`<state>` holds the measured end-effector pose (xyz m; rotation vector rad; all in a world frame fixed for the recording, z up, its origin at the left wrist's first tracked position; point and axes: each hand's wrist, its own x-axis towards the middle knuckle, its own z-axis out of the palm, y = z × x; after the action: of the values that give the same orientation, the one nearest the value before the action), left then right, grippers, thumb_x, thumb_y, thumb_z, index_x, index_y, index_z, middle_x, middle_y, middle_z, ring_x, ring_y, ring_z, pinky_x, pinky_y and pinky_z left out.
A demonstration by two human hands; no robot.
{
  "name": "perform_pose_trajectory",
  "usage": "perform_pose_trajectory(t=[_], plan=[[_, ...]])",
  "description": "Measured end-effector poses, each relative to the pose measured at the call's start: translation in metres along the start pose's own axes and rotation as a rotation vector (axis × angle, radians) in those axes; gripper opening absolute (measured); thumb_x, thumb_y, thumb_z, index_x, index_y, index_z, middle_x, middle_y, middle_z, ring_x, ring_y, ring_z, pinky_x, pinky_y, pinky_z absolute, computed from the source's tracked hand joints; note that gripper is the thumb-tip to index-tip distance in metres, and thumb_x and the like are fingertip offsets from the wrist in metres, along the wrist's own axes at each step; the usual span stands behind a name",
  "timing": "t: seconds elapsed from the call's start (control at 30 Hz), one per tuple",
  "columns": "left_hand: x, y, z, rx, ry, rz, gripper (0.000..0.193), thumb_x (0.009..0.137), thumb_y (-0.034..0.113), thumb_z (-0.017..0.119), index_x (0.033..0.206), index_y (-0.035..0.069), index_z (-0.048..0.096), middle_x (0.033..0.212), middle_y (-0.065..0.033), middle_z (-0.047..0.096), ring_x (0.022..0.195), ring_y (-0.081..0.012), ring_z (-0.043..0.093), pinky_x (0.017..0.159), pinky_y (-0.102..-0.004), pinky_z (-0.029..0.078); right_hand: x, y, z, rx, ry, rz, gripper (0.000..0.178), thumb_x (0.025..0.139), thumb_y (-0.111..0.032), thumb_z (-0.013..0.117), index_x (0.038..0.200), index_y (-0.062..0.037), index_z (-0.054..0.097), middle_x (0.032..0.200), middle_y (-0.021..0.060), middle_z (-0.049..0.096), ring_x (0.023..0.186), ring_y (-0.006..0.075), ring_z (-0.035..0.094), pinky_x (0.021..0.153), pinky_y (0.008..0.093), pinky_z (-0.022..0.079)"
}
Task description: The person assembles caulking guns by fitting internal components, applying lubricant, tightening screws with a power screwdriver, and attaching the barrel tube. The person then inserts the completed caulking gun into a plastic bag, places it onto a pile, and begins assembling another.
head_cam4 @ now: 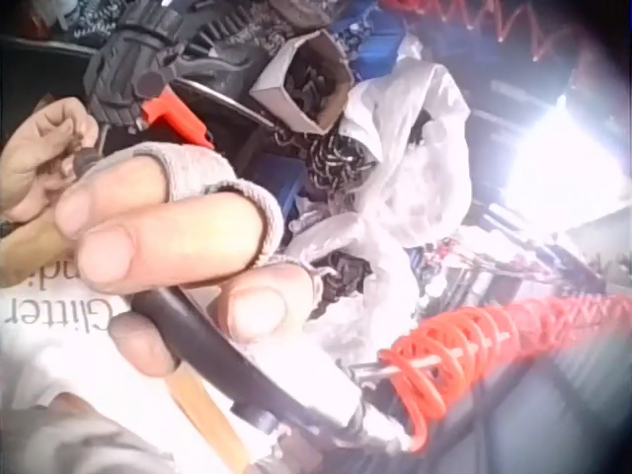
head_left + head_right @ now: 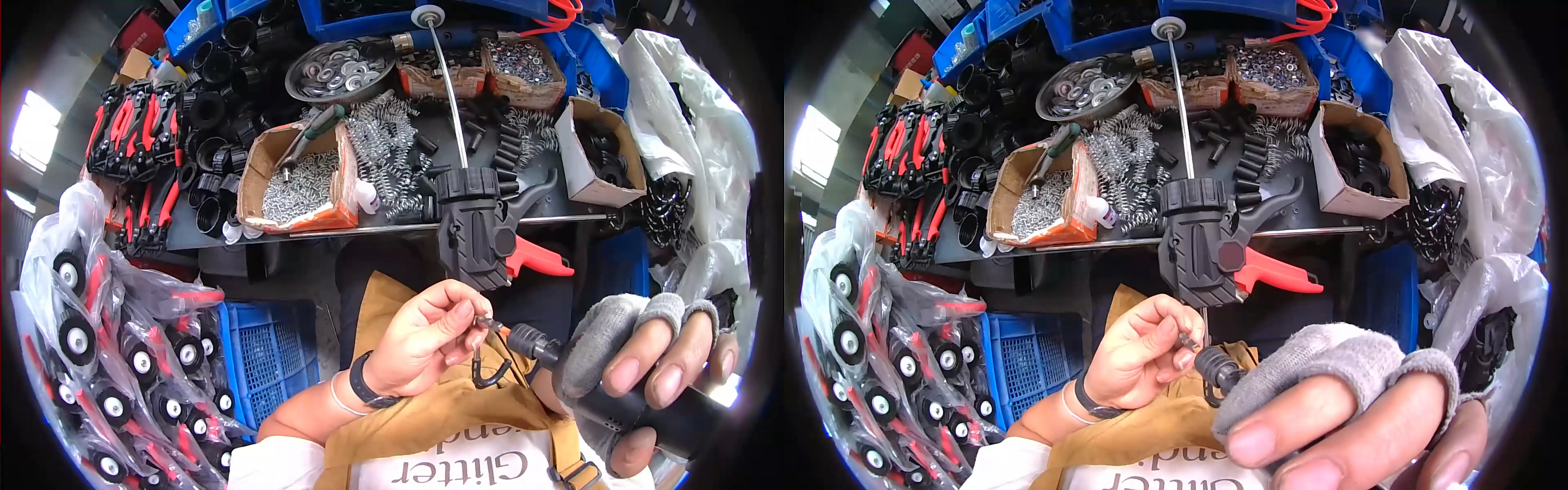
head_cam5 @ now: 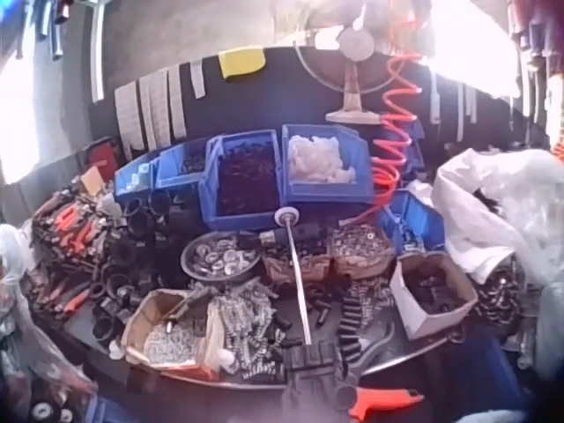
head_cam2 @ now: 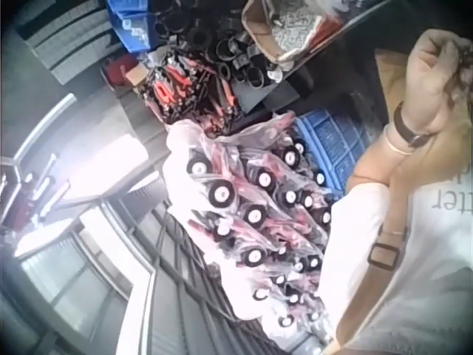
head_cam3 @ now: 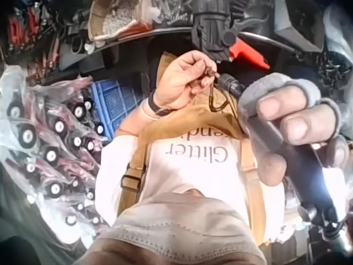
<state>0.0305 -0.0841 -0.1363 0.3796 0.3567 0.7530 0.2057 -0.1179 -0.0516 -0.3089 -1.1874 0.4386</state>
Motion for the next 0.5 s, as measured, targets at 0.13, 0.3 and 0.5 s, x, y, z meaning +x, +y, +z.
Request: perform_pose_trajectory(t=[0.13, 0.3, 0.5], plan=[[-0.001, -0.007, -0.006, 0.019, 0.001, -0.001, 0.022, 0.107, 0.024, 0.053, 0.101, 0.003, 0.056, 0.094, -0.0081, 0.057, 0.068, -0.0079, 0.046, 0.051, -0.0210, 0.030, 0.001, 0.002, 0.014, -0.082, -0.044, -0.043, 0.067, 0.077, -0.008, 0.082, 0.125, -0.0015, 0.036, 0.104, 0.0083, 0.051, 0.083, 0.0208, 0.061, 0.055, 0.0317, 0.060], [-0.003, -0.014, -0.007, -0.075, -0.064, -0.043, 0.026, 0.107, 0.028, 0.053, 0.098, 0.004, 0.057, 0.089, -0.0071, 0.057, 0.061, -0.0059, 0.041, 0.050, -0.0210, 0.029, 0.001, -0.008, 0.011, -0.025, -0.149, 0.055, 0.070, 0.080, -0.010, 0.083, 0.131, -0.0032, 0.036, 0.106, 0.0080, 0.052, 0.085, 0.0219, 0.062, 0.054, 0.0338, 0.060], [-0.005, -0.021, -0.005, 0.016, -0.062, 0.017, 0.030, 0.105, 0.035, 0.056, 0.098, 0.005, 0.062, 0.081, 0.0005, 0.057, 0.062, -0.0043, 0.043, 0.053, -0.0194, 0.032, -0.010, -0.008, 0.003, -0.034, -0.104, 0.075, 0.072, 0.082, -0.011, 0.082, 0.135, -0.0023, 0.035, 0.108, 0.0097, 0.051, 0.089, 0.0238, 0.062, 0.052, 0.0329, 0.057]])
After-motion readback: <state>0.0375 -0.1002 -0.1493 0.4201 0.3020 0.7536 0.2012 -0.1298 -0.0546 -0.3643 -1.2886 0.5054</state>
